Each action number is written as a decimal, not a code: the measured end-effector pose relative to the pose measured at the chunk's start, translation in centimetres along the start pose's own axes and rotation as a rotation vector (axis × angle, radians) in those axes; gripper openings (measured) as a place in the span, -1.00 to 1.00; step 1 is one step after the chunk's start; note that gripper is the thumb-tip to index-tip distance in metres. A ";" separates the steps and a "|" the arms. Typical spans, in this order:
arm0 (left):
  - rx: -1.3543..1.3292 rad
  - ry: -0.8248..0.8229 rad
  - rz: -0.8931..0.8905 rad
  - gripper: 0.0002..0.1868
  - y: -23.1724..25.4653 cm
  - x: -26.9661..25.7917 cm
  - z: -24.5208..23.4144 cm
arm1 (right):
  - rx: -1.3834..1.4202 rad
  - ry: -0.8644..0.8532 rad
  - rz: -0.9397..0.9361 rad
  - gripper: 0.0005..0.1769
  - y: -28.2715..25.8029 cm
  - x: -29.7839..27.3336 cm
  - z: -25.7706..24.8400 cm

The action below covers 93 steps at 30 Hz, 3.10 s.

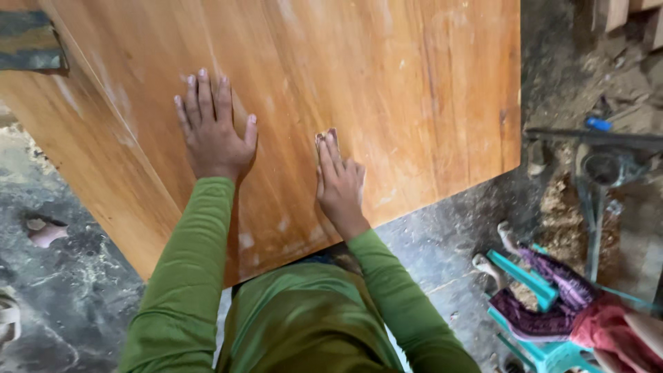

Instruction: The person sands a large wooden board using a sanding block. They move the block back and forth across the surface of the board, covering different areas to smooth the wood.

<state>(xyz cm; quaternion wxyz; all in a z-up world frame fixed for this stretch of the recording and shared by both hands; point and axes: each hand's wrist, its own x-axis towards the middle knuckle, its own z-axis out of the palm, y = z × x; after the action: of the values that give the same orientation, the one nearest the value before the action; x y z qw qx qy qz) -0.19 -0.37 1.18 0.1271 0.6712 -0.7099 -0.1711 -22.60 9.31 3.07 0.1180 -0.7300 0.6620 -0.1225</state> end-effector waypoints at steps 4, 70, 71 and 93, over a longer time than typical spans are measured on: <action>-0.020 0.006 0.016 -0.21 -0.3 -0.4 0.1 | -0.054 -0.025 0.001 -0.33 0.8 0.5 0.9; -0.342 -0.156 0.751 -0.13 12.1 4.6 7.0 | 0.356 0.732 0.557 -0.50 15.5 -7.4 0.3; -0.173 -0.340 0.449 -0.28 9.6 6.9 4.8 | 0.336 0.735 0.615 -0.49 15.8 -7.7 0.2; 0.177 0.231 -0.731 -0.33 -26.2 -18.2 -10.1 | 0.076 0.625 0.485 -0.45 17.5 -6.4 0.1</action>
<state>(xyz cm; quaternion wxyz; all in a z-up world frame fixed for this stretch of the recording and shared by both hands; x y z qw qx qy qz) 29.02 15.96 0.37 0.0784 0.9030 -0.4173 -0.0664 -39.60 14.03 -2.99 -0.0366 -0.4753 0.8141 -0.3315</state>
